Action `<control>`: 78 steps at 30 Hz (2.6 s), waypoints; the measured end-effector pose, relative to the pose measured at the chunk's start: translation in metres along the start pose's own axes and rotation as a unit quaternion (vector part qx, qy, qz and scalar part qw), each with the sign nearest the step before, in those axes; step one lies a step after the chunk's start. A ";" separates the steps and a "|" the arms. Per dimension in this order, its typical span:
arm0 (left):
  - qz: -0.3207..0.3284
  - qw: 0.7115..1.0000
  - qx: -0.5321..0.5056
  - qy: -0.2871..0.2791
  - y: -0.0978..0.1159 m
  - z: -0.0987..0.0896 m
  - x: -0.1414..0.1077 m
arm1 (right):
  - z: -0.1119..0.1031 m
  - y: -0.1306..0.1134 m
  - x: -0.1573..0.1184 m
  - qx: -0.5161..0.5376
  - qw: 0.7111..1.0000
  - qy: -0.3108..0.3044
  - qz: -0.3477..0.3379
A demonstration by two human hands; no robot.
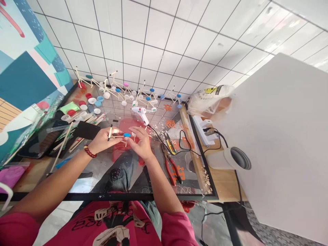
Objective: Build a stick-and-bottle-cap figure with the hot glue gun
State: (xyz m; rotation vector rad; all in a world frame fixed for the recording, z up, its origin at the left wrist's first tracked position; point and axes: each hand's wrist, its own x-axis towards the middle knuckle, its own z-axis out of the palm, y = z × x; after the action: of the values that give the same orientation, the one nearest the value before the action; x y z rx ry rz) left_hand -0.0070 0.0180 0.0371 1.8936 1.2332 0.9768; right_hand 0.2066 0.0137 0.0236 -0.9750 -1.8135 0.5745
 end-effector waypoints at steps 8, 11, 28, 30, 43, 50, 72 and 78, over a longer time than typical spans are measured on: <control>0.027 0.999 0.022 -0.012 -0.002 0.001 0.002 | 0.003 0.000 0.004 -0.009 0.999 -0.026 -0.021; 0.030 0.999 0.024 -0.010 -0.001 0.002 0.002 | 0.002 0.002 0.004 -0.011 0.999 -0.032 -0.030; 0.006 1.000 -0.011 -0.007 0.000 0.004 0.002 | 0.004 0.006 0.002 0.031 0.999 -0.031 -0.002; 0.006 1.000 -0.013 -0.006 0.000 0.004 0.002 | 0.000 0.008 0.002 0.028 0.999 -0.041 0.001; -0.002 1.000 -0.017 0.001 0.000 0.005 0.003 | -0.006 0.024 -0.006 -0.006 0.999 -0.034 0.006; -0.010 1.000 0.000 -0.011 -0.003 -0.006 0.001 | -0.007 0.023 -0.006 -0.018 0.999 -0.037 0.020; 0.011 1.000 -0.028 -0.008 0.003 0.000 0.003 | 0.007 0.001 0.007 0.010 0.999 -0.035 -0.001; 0.012 1.000 -0.028 -0.005 0.003 0.002 0.003 | 0.007 0.003 0.006 0.023 0.999 -0.036 0.004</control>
State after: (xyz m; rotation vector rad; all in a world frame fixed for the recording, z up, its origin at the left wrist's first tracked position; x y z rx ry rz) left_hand -0.0037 0.0197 0.0393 1.8722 1.1686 1.0018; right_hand 0.2003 0.0209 0.0216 -0.9413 -1.8516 0.6617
